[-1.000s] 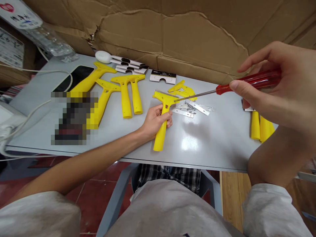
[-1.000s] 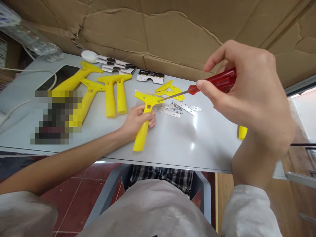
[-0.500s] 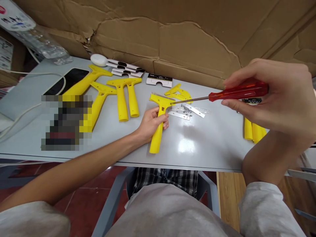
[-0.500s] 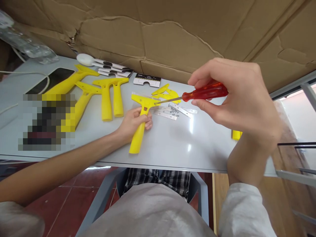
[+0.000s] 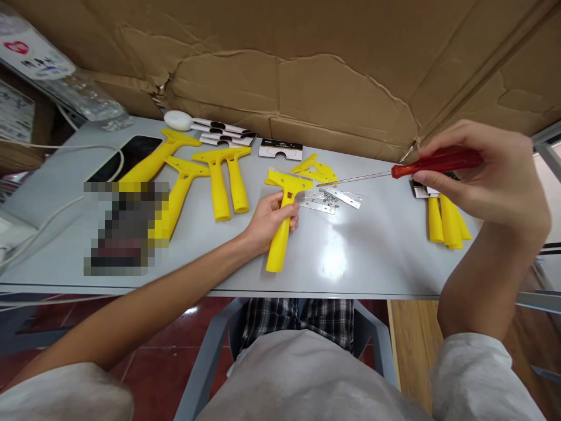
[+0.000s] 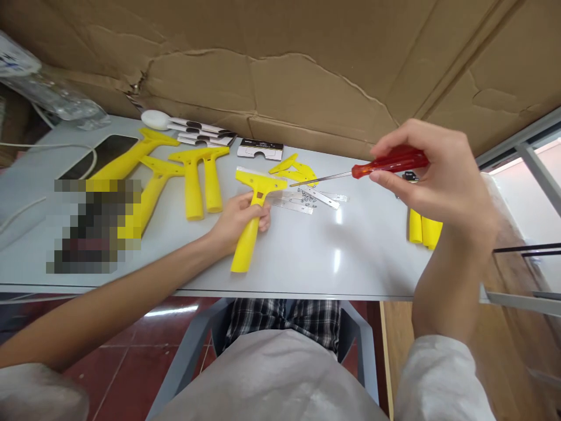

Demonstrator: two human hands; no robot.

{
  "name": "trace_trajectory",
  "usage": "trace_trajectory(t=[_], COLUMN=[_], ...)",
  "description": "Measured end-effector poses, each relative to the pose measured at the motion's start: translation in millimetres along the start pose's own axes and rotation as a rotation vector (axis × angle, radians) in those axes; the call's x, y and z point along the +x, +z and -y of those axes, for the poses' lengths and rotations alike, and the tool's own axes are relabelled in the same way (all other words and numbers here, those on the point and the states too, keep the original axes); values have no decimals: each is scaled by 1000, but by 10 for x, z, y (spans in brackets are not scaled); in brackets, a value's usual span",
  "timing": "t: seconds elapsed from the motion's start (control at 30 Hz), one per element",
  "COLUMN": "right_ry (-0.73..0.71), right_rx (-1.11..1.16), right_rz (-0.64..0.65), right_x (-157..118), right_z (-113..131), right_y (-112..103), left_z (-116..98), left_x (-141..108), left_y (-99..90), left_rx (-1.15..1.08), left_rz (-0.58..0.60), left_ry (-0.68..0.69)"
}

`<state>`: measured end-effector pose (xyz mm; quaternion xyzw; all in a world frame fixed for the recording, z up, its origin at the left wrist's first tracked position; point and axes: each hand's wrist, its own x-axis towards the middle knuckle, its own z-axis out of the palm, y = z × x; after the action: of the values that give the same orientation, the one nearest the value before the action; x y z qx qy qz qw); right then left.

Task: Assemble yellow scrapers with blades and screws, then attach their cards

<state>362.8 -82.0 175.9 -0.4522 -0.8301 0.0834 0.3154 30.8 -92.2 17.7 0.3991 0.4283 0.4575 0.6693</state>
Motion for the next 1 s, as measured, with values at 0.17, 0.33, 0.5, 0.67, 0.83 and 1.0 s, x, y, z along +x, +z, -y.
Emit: trace_trajectory(t=[0.17, 0.33, 0.5, 0.67, 0.83, 1.0], right_ry=[73, 238, 244, 164, 145, 124], right_rx=[-11, 111, 146, 30, -33, -64], right_rz=[-230, -412, -396, -198, -145, -113], right_x=[-334, -478, -541, -585, -587, -575], right_z=[-559, -1151, -1367, -1403, -1423, -1418], right_y=[331, 903, 1274, 1317, 1323, 1386], left_z=[-4, 10, -5, 22, 20, 28], left_x=[14, 54, 79, 77, 69, 85], left_y=[-46, -30, -36, -44, -1, 3], left_rx=[-16, -26, 15, -12, 9, 20], left_rz=[-5, 23, 21, 40, 25, -22], left_ry=[0, -32, -73, -138, -155, -49])
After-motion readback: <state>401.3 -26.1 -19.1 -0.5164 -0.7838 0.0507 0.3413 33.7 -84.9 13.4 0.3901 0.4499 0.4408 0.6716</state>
